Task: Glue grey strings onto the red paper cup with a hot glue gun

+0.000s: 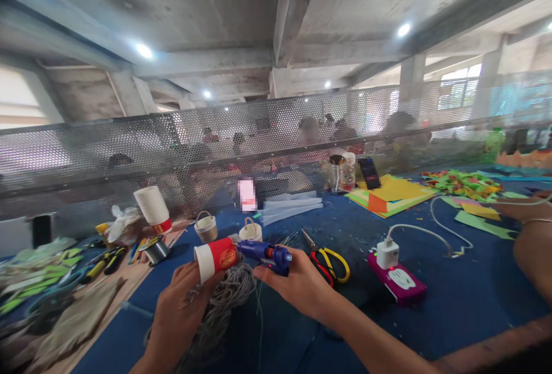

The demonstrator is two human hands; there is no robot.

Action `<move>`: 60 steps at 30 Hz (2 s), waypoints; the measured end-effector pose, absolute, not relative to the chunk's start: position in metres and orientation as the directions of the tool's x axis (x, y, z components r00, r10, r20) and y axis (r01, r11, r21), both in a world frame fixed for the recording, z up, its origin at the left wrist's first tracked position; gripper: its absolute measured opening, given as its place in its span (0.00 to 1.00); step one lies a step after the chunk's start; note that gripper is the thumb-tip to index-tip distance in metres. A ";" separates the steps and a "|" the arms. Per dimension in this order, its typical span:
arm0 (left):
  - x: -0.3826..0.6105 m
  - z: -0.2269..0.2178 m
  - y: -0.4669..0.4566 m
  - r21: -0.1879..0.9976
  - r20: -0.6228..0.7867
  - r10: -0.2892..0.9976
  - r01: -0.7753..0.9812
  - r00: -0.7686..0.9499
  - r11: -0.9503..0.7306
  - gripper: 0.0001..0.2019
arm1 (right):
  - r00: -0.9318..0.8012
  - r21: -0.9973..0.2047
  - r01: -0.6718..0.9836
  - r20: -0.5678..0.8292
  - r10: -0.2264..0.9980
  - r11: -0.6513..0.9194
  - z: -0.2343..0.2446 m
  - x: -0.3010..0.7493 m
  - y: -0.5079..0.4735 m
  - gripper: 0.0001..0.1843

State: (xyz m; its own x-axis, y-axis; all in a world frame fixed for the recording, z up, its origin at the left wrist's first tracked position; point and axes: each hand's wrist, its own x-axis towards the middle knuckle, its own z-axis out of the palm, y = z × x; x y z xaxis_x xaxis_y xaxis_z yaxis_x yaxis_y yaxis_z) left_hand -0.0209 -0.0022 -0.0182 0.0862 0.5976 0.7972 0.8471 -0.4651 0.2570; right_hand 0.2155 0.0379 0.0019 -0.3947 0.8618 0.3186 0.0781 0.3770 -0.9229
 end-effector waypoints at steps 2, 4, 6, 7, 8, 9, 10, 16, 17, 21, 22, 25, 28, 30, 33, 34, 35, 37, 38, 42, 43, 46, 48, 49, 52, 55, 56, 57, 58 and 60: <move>-0.022 -0.019 -0.002 0.203 0.813 0.569 0.858 0.122 -0.473 0.10 | -0.380 -0.924 0.069 0.323 0.867 0.375 0.001 0.215 0.038 0.15; -0.022 -0.019 -0.001 0.150 0.821 0.546 0.861 0.166 -0.487 0.10 | -0.374 -0.931 0.069 0.310 0.874 0.359 0.002 0.215 0.038 0.16; -0.022 -0.018 -0.002 0.103 0.822 0.529 0.859 0.211 -0.502 0.11 | -0.360 -0.940 0.069 0.289 0.887 0.334 0.003 0.215 0.037 0.16; -0.022 -0.017 -0.002 0.081 0.822 0.520 0.858 0.230 -0.508 0.11 | -0.357 -0.945 0.068 0.276 0.892 0.319 0.003 0.215 0.037 0.16; -0.021 -0.016 -0.002 0.063 0.823 0.513 0.858 0.244 -0.510 0.11 | -0.355 -0.950 0.066 0.263 0.897 0.305 0.004 0.215 0.036 0.15; -0.021 -0.015 -0.002 0.044 0.826 0.502 0.858 0.257 -0.511 0.10 | -0.355 -0.954 0.066 0.251 0.901 0.292 0.005 0.215 0.036 0.15; -0.021 -0.013 -0.002 0.029 0.826 0.496 0.860 0.266 -0.509 0.10 | -0.358 -0.957 0.069 0.240 0.902 0.282 0.005 0.215 0.036 0.15; -0.018 -0.011 -0.002 0.001 0.834 0.483 0.874 0.268 -0.486 0.06 | -0.364 -0.951 0.122 0.222 0.905 0.283 0.005 0.218 0.038 0.15; -0.018 -0.012 -0.002 -0.006 0.837 0.476 0.874 0.271 -0.487 0.06 | -0.368 -0.950 0.133 0.218 0.904 0.283 0.005 0.219 0.038 0.16; -0.018 -0.012 -0.002 -0.029 0.842 0.462 0.879 0.278 -0.475 0.04 | -0.390 -0.954 0.159 0.174 0.904 0.253 0.005 0.221 0.039 0.19; -0.018 -0.012 -0.001 -0.036 0.843 0.460 0.882 0.280 -0.471 0.04 | -0.393 -0.956 0.165 0.162 0.905 0.242 0.004 0.221 0.039 0.20; -0.019 -0.012 -0.001 -0.063 0.847 0.444 0.885 0.292 -0.461 0.06 | -0.398 -0.957 0.174 0.146 0.906 0.231 0.003 0.221 0.040 0.21; -0.019 -0.011 -0.001 -0.068 0.855 0.434 0.889 0.286 -0.453 0.06 | -0.402 -0.957 0.179 0.143 0.905 0.230 0.001 0.221 0.041 0.21; -0.019 -0.011 -0.002 -0.053 0.857 0.436 0.889 0.274 -0.454 0.06 | -0.411 -0.956 0.183 0.137 0.902 0.228 0.000 0.221 0.042 0.21; -0.019 -0.011 -0.002 -0.033 0.858 0.441 0.886 0.262 -0.463 0.06 | -0.415 -0.953 0.189 0.142 0.899 0.238 -0.001 0.222 0.044 0.22; -0.019 -0.011 -0.002 -0.033 0.858 0.442 0.886 0.262 -0.462 0.06 | -0.416 -0.951 0.191 0.146 0.898 0.243 -0.001 0.222 0.044 0.22; -0.019 -0.011 -0.002 -0.033 0.858 0.442 0.887 0.262 -0.461 0.06 | -0.418 -0.950 0.194 0.146 0.897 0.245 -0.002 0.222 0.045 0.23; -0.019 -0.011 -0.002 -0.034 0.855 0.446 0.888 0.263 -0.458 0.06 | -0.419 -0.950 0.196 0.142 0.897 0.242 -0.003 0.222 0.045 0.23; -0.019 -0.011 -0.002 -0.032 0.854 0.449 0.888 0.262 -0.458 0.07 | -0.417 -0.952 0.194 0.140 0.898 0.239 -0.003 0.222 0.045 0.23; -0.019 -0.012 -0.002 -0.011 0.852 0.461 0.889 0.248 -0.458 0.06 | -0.411 -0.953 0.184 0.149 0.900 0.242 -0.004 0.222 0.044 0.22; -0.019 -0.012 -0.002 -0.007 0.854 0.461 0.890 0.243 -0.457 0.05 | -0.415 -0.952 0.182 0.151 0.897 0.245 -0.004 0.222 0.044 0.22; -0.020 -0.012 -0.002 -0.003 0.853 0.465 0.892 0.239 -0.453 0.05 | -0.430 -0.953 0.171 0.155 0.889 0.249 -0.004 0.221 0.044 0.22; -0.020 -0.012 -0.002 0.001 0.854 0.466 0.893 0.233 -0.450 0.05 | -0.434 -0.956 0.162 0.153 0.888 0.244 -0.004 0.221 0.044 0.21; -0.020 -0.011 -0.002 0.006 0.854 0.467 0.894 0.228 -0.448 0.04 | -0.432 -0.957 0.159 0.153 0.889 0.243 -0.004 0.221 0.044 0.21; -0.021 -0.010 -0.003 0.028 0.854 0.476 0.895 0.211 -0.445 0.04 | -0.431 -0.956 0.164 0.153 0.889 0.244 -0.003 0.221 0.044 0.21; -0.021 -0.010 -0.004 0.049 0.849 0.493 0.898 0.193 -0.437 0.05 | -0.438 -0.950 0.179 0.156 0.885 0.256 -0.001 0.221 0.043 0.21; -0.021 -0.010 -0.004 0.056 0.848 0.496 0.899 0.186 -0.434 0.06 | -0.436 -0.949 0.184 0.154 0.886 0.256 0.000 0.222 0.042 0.21; -0.021 -0.010 -0.004 0.063 0.848 0.499 0.899 0.180 -0.433 0.06 | -0.436 -0.949 0.189 0.150 0.887 0.253 0.001 0.221 0.041 0.21; -0.021 -0.010 -0.003 0.069 0.849 0.498 0.898 0.176 -0.435 0.05 | -0.435 -0.949 0.192 0.146 0.888 0.250 0.002 0.221 0.041 0.20; -0.021 -0.010 -0.003 0.083 0.851 0.498 0.893 0.168 -0.443 0.05 | -0.437 -0.949 0.196 0.140 0.888 0.246 0.002 0.221 0.040 0.20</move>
State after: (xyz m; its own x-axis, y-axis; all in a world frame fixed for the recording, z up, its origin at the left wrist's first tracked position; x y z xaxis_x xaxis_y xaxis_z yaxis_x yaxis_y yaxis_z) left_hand -0.0215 -0.0028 -0.0100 0.1675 0.4978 0.8509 0.8927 -0.4429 0.0834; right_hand 0.2210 0.0399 0.0023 -0.4372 0.8884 0.1401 0.1957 0.2461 -0.9493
